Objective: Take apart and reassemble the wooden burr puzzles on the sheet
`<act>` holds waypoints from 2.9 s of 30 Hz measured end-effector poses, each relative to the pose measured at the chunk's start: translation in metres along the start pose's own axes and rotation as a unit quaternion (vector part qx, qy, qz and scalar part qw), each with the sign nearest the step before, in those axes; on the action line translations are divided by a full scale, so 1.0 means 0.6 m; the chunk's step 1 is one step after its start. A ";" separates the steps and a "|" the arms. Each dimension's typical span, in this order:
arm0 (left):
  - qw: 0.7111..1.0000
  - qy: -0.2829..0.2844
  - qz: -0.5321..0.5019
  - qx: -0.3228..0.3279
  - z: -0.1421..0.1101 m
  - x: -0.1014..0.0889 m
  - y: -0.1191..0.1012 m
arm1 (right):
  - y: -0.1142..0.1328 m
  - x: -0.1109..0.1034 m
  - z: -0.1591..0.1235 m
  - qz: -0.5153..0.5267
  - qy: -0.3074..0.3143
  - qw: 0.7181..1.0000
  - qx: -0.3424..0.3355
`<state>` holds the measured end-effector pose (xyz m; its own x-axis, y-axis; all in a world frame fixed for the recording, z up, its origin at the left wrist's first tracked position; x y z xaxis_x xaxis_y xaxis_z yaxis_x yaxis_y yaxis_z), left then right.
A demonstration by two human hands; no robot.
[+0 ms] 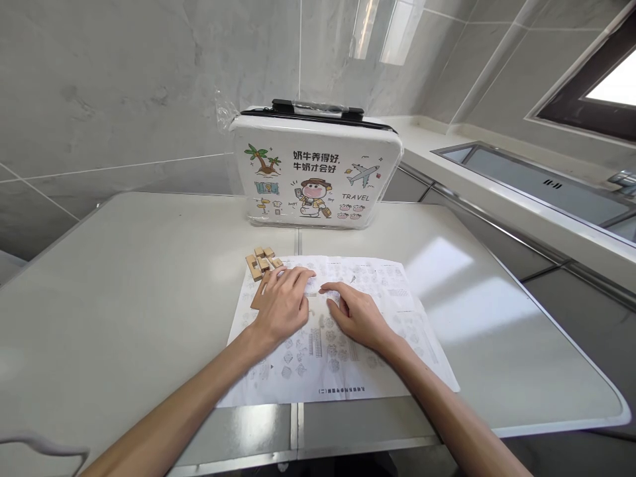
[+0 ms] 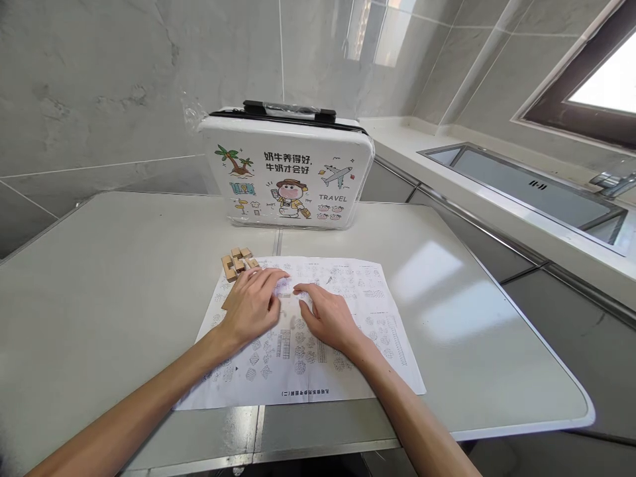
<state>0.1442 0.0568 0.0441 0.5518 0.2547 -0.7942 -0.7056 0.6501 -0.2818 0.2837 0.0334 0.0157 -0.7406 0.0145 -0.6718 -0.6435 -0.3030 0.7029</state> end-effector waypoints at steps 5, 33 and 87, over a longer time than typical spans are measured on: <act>1.000 0.005 0.010 0.006 -0.002 0.000 0.000 | -0.005 0.003 -0.002 -0.003 -0.002 1.000 -0.009; 0.968 0.135 -0.159 0.137 -0.035 0.046 -0.093 | -0.009 0.006 0.000 -0.011 -0.014 0.999 -0.043; 0.968 0.136 -0.170 0.128 -0.033 0.046 -0.090 | -0.007 0.004 -0.001 -0.009 -0.014 0.999 -0.048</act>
<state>0.1889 0.0144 0.0266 0.5704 -0.1803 -0.8014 -0.3513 0.8284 -0.4364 0.2844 0.0340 0.0110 -0.7347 0.0475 -0.6768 -0.6370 -0.3914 0.6641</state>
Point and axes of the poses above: each hand's wrist, its own z-axis towards the middle knuckle, its own x-axis out of the palm, y = z × x, the point moved 9 cm from there along z, towards the middle knuckle, and after that the axes turned 6 degrees about -y, right-handed, at the moved point
